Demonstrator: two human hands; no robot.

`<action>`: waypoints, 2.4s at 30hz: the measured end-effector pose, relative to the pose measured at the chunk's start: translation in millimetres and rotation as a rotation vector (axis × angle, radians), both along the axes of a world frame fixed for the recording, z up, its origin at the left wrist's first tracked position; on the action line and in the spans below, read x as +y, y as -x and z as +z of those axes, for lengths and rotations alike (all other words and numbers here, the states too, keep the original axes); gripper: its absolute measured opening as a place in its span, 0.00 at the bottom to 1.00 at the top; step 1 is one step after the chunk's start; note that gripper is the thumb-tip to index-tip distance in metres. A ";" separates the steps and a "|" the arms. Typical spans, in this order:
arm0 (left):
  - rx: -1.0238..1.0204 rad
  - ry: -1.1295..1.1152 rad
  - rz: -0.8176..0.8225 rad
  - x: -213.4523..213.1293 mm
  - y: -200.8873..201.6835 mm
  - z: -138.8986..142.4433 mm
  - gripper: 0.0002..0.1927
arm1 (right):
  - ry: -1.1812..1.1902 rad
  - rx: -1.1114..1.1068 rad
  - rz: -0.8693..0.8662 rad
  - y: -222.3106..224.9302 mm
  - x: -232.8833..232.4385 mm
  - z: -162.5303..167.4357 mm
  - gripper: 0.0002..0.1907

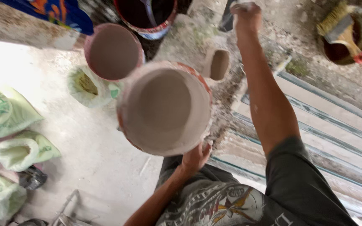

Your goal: The person applies plaster to the grooved surface of a long board using a putty knife, smoothing the paste along the channels by hand. They then scoop plaster paste from a large bowl, knead it, and return to spreading it over the board's surface.

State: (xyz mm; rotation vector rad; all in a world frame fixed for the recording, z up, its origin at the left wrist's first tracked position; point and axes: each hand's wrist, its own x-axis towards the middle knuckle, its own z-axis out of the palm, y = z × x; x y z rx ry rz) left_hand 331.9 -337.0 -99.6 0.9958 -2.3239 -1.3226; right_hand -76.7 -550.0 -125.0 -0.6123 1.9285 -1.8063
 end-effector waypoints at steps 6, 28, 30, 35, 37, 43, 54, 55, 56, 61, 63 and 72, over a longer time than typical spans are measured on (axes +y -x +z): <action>0.258 -0.072 0.094 -4.5 44.6 33.1 0.26 | -0.393 -0.281 0.272 -8.4 207.2 52.3 0.10; -0.125 0.034 0.417 97.0 -9.1 10.3 0.16 | -0.606 -0.684 0.932 -130.5 292.9 27.8 0.16; -0.087 0.076 0.456 104.4 -10.5 -5.2 0.18 | -0.544 -0.423 0.979 -138.0 288.8 20.9 0.18; -0.055 0.055 0.565 120.0 -8.0 -37.4 0.18 | -0.492 0.032 0.923 -159.4 273.0 -2.7 0.17; -0.066 0.082 0.592 121.7 -6.7 -45.1 0.16 | -0.606 0.152 0.927 -163.1 266.4 -9.4 0.18; -0.080 0.102 0.605 122.4 -2.7 -48.5 0.14 | -0.673 0.327 0.907 -162.1 262.1 -9.6 0.17; -0.119 0.185 0.516 124.9 0.6 -44.9 0.17 | -0.564 0.612 0.982 -146.4 270.2 -8.9 0.16; -0.134 0.192 0.510 125.5 1.5 -47.3 0.17 | -0.568 0.652 0.987 -144.6 273.7 -9.9 0.16; -0.149 0.198 0.503 127.2 3.0 -49.8 0.17 | -0.572 0.691 0.991 -142.3 278.2 -10.6 0.17; -0.149 0.058 0.456 157.3 22.7 -53.6 0.13 | -0.545 0.674 1.047 -122.4 315.7 -5.5 0.15; -0.138 0.153 0.446 178.3 31.7 -50.6 0.13 | -0.603 0.682 1.045 -111.6 336.9 -0.3 0.16; -0.133 0.052 0.392 291.8 97.6 -28.2 0.13 | -0.569 0.695 1.008 -48.4 458.5 14.0 0.14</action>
